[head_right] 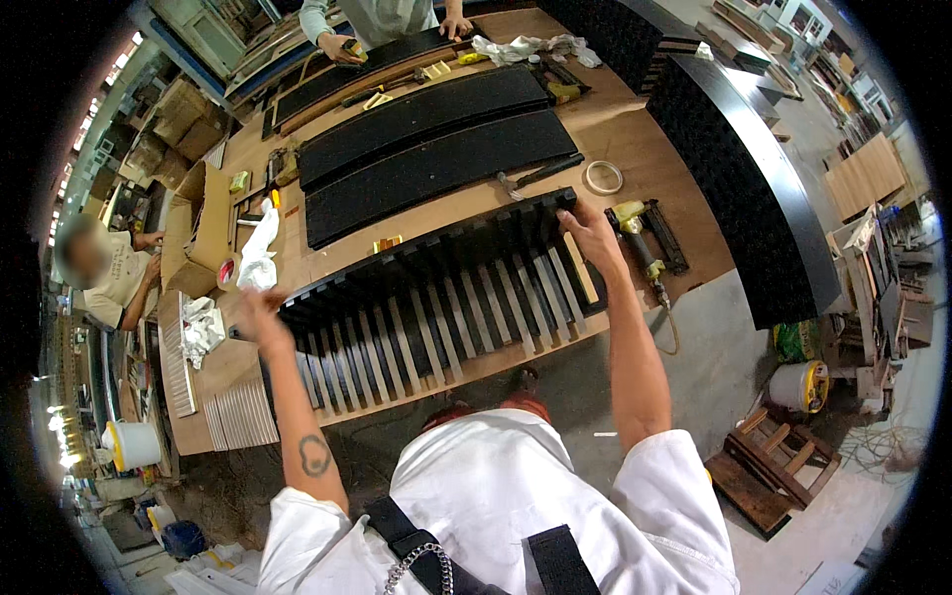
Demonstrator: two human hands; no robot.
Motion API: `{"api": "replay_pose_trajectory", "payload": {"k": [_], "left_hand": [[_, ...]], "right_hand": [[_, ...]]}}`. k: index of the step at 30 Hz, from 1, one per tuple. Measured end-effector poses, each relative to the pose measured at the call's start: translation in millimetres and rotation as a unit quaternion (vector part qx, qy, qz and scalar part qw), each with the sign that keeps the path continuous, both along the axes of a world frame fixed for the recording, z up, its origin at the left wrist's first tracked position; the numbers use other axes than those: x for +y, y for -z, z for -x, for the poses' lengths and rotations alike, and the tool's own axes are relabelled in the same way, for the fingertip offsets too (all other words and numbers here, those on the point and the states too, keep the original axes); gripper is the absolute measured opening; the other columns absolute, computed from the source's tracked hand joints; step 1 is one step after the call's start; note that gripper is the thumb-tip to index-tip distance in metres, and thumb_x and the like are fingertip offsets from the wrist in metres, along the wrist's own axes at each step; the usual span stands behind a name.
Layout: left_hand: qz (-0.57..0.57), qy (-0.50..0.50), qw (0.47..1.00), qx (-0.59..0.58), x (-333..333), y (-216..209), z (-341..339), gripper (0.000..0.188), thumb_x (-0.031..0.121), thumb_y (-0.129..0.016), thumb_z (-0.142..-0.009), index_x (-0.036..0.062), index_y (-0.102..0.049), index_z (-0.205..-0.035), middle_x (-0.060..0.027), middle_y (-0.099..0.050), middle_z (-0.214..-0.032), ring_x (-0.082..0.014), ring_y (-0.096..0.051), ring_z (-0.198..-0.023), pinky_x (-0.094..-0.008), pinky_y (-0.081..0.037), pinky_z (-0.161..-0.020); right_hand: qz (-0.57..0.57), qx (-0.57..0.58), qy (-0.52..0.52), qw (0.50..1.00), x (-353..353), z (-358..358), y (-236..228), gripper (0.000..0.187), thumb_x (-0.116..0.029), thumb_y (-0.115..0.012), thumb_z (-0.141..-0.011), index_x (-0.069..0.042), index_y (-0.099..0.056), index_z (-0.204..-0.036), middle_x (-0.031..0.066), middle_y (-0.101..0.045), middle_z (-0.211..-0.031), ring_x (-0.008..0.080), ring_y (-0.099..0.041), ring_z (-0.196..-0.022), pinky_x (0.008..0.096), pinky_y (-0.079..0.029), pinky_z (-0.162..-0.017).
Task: The person assembles a piano keyboard by attaching black keys to a wooden frame. They use a pneumatic nail gun to secure the keys, a hammer to tap them into place, and a utility knife to trim excess material. The person also wipes the keys with a cloth and arranges white keys on the table.
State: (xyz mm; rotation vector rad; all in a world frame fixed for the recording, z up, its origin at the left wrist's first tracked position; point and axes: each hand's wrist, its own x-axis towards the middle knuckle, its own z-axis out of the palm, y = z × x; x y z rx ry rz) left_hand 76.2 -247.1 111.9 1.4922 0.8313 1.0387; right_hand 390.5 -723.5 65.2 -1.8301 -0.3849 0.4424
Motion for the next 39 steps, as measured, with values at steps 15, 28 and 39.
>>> {"api": "replay_pose_trajectory", "payload": {"k": [15, 28, 39], "left_hand": [[0.059, -0.064, 0.993, 0.075, 131, 96, 114, 0.069, 0.046, -0.067, -0.097, -0.0033, -0.052, -0.144, -0.0139, -0.056, -0.145, -0.0234, -0.054, -0.129, -0.0331, -0.040, -0.109], [0.092, -0.102, 0.945, 0.298, 123, 107, 153, 0.030, 0.022, -0.074, -0.091, -0.0078, -0.073, -0.092, -0.0167, -0.073, -0.090, -0.0271, -0.067, -0.086, -0.0420, -0.049, -0.077], [-0.050, -0.045, 0.858, 0.509, 113, 105, 189, 0.048, 0.041, -0.069, -0.094, -0.0011, -0.070, -0.118, -0.0228, -0.066, -0.123, -0.0378, -0.061, -0.116, -0.0464, -0.048, -0.100]], "right_hand": [[-0.074, 0.041, 0.119, 0.989, 35, -17, 35, 0.070, -0.038, -0.062, -0.102, 0.000, -0.036, -0.154, 0.0214, -0.040, -0.156, 0.0334, -0.039, -0.145, 0.0444, -0.039, -0.116], [0.270, 0.007, 0.139, 0.953, 21, 15, 74, 0.048, -0.023, -0.070, -0.094, 0.004, -0.062, -0.134, 0.0217, -0.067, -0.128, 0.0301, -0.063, -0.121, 0.0404, -0.046, -0.102], [0.299, -0.044, 0.152, 0.941, 40, 42, 84, 0.046, -0.025, -0.073, -0.089, 0.006, -0.068, -0.122, 0.0264, -0.073, -0.108, 0.0336, -0.071, -0.105, 0.0385, -0.052, -0.092]]}}
